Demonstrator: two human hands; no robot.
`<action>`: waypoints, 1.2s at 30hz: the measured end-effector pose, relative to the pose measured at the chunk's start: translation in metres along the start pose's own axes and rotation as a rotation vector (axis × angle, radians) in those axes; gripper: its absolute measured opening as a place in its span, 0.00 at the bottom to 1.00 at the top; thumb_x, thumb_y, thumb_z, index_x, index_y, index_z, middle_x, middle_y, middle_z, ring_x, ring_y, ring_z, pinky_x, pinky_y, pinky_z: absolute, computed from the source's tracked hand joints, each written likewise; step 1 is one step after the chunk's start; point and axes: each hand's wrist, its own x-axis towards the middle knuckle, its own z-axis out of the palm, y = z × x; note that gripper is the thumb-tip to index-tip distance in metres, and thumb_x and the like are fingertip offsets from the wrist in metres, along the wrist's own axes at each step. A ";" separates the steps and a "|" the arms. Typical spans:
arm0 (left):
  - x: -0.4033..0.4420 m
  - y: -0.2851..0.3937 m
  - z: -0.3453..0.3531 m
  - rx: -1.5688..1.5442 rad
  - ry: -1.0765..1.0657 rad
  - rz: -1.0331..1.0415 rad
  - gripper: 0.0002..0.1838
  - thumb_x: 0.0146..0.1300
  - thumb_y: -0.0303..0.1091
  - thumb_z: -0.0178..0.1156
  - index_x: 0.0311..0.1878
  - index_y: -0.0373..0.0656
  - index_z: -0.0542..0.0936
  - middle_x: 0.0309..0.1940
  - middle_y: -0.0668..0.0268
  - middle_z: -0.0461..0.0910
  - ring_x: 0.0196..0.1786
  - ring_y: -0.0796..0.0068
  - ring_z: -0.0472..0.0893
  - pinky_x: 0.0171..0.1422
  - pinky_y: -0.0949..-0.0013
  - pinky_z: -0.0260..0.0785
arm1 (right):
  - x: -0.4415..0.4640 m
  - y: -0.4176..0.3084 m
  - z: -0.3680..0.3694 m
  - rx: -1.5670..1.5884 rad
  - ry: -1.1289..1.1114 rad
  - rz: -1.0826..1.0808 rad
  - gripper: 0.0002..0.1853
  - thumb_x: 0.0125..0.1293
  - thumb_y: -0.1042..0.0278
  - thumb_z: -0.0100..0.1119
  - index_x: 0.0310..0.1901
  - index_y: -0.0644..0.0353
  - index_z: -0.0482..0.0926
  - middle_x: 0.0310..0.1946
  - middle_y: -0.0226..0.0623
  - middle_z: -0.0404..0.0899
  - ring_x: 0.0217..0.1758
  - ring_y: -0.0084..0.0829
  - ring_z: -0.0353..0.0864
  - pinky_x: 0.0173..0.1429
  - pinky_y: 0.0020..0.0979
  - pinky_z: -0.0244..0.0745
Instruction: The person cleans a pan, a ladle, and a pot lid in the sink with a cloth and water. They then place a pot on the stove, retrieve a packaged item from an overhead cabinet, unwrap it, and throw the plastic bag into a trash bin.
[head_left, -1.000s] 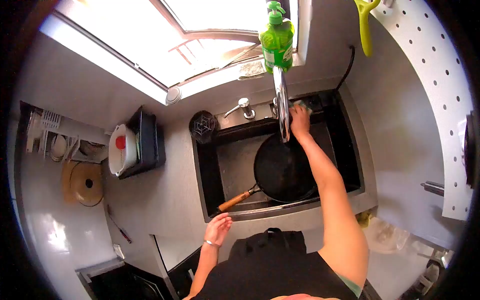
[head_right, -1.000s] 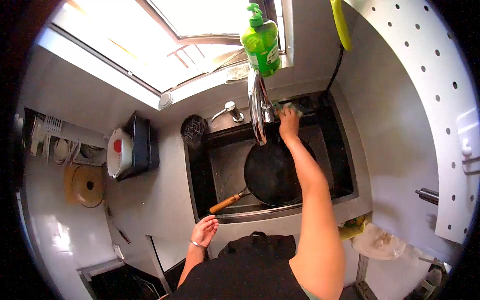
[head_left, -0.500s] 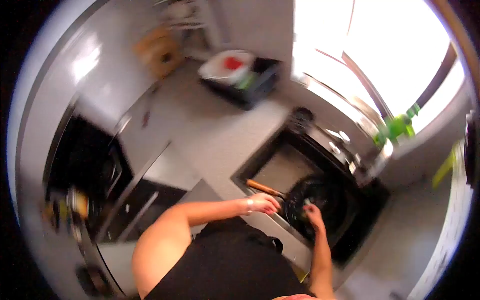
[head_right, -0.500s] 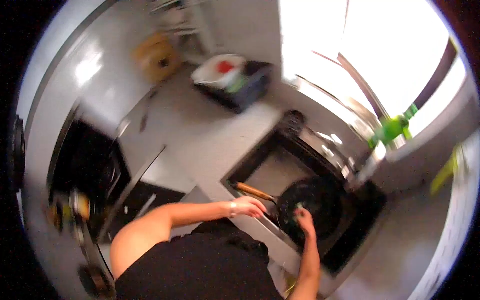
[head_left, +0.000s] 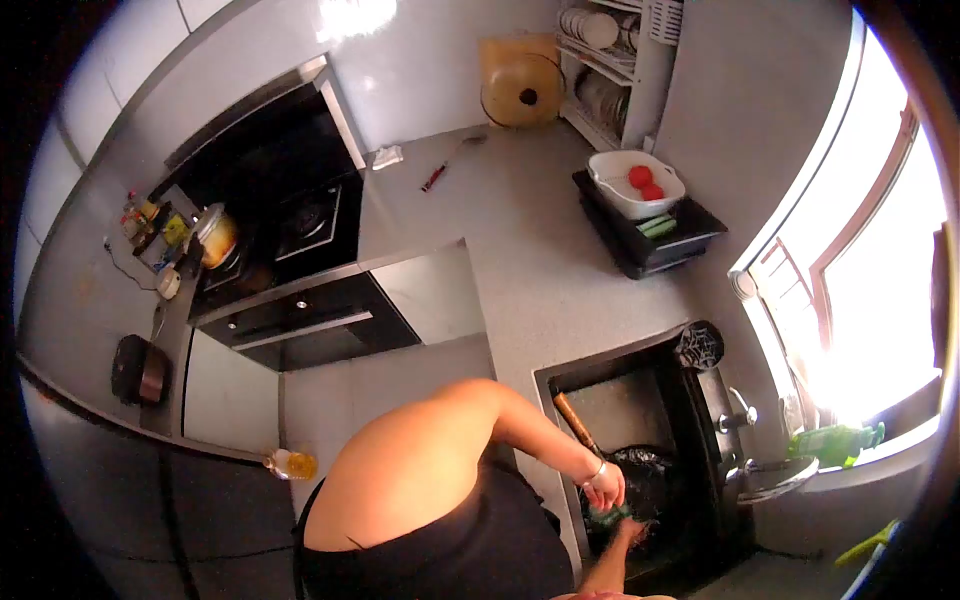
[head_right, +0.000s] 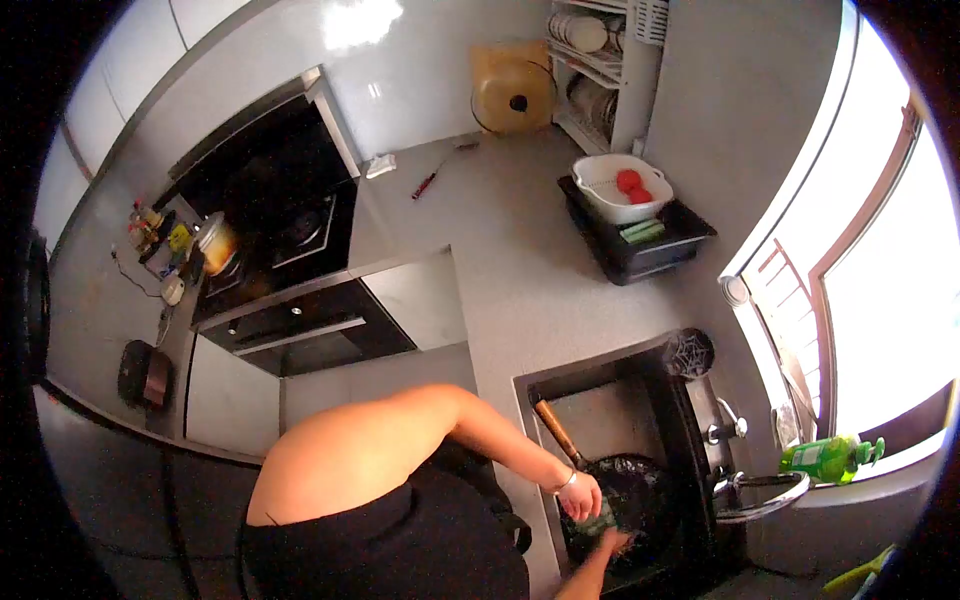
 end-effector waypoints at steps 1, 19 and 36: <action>0.027 -0.013 -0.010 -0.083 -0.009 -0.052 0.15 0.56 0.26 0.56 0.49 0.40 0.75 0.40 0.59 0.79 0.34 0.70 0.79 0.37 0.66 0.76 | 0.021 0.012 0.003 0.336 -0.112 0.287 0.20 0.55 0.65 0.63 0.49 0.59 0.73 0.43 0.39 0.77 0.43 0.41 0.78 0.43 0.39 0.74; 0.128 -0.028 -0.041 -0.129 0.461 -0.336 0.19 0.59 0.39 0.56 0.51 0.38 0.74 0.47 0.58 0.75 0.44 0.56 0.78 0.47 0.51 0.75 | -0.017 -0.061 -0.035 0.068 -0.136 -0.133 0.31 0.48 0.83 0.50 0.58 0.65 0.62 0.51 0.42 0.70 0.51 0.39 0.71 0.57 0.35 0.66; 0.095 0.003 -0.026 -0.761 0.094 -0.437 0.40 0.53 0.64 0.60 0.57 0.39 0.67 0.48 0.52 0.75 0.47 0.53 0.78 0.55 0.45 0.70 | -0.173 -0.207 -0.039 0.353 -0.415 -0.314 0.07 0.63 0.70 0.59 0.29 0.59 0.72 0.25 0.21 0.68 0.28 0.15 0.64 0.34 0.19 0.59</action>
